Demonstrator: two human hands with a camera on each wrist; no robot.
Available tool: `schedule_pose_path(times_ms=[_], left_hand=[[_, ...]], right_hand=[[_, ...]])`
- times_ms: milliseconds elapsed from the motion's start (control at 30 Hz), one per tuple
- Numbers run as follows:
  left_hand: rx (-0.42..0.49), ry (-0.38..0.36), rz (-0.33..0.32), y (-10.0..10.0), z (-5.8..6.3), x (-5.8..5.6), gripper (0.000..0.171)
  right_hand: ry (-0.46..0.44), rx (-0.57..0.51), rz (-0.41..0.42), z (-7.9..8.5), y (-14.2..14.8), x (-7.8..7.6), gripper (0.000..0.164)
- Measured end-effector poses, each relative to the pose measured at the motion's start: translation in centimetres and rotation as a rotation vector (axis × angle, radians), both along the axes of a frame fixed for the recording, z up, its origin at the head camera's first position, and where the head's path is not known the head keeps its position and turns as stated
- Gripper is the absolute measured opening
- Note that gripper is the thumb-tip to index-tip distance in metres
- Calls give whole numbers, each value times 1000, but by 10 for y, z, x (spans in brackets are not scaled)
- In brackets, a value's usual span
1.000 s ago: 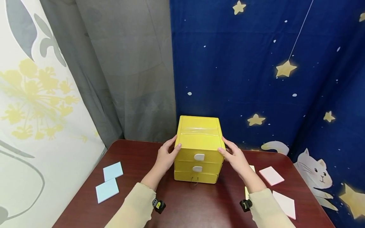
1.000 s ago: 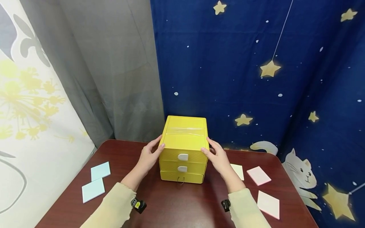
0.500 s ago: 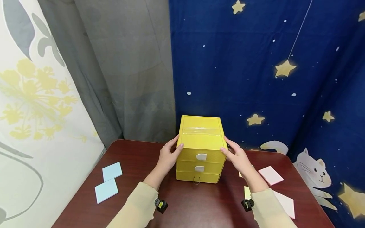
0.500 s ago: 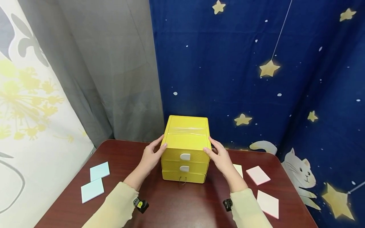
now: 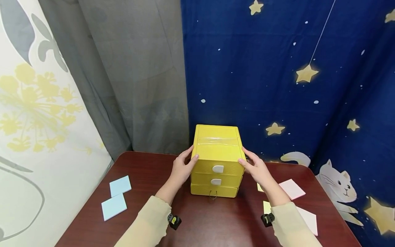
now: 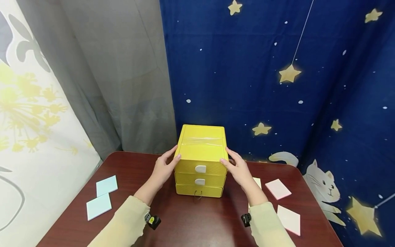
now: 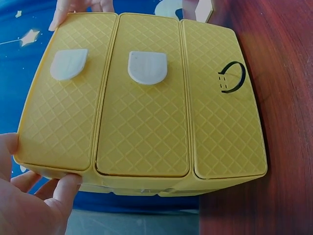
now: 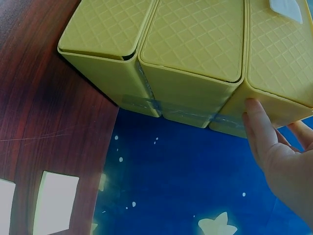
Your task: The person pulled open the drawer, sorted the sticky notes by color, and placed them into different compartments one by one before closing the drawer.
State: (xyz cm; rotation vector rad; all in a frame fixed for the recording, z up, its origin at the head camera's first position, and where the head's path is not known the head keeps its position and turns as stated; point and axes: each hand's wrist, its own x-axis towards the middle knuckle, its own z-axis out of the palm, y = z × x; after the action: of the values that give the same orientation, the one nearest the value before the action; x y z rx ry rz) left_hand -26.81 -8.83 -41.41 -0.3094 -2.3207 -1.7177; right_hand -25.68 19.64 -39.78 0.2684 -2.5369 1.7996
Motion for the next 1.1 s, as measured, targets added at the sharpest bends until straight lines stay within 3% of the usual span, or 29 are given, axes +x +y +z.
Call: schedule_pose_path(times_ms=[733, 1100], left_hand=[[-8, -15, -17, -1, 0, -5, 53], [-18, -24, 12, 3, 0, -4, 54]], right_hand=[[8, -7, -18, -2, -1, -2, 63], [-13, -11, -7, 2, 1, -1, 63]])
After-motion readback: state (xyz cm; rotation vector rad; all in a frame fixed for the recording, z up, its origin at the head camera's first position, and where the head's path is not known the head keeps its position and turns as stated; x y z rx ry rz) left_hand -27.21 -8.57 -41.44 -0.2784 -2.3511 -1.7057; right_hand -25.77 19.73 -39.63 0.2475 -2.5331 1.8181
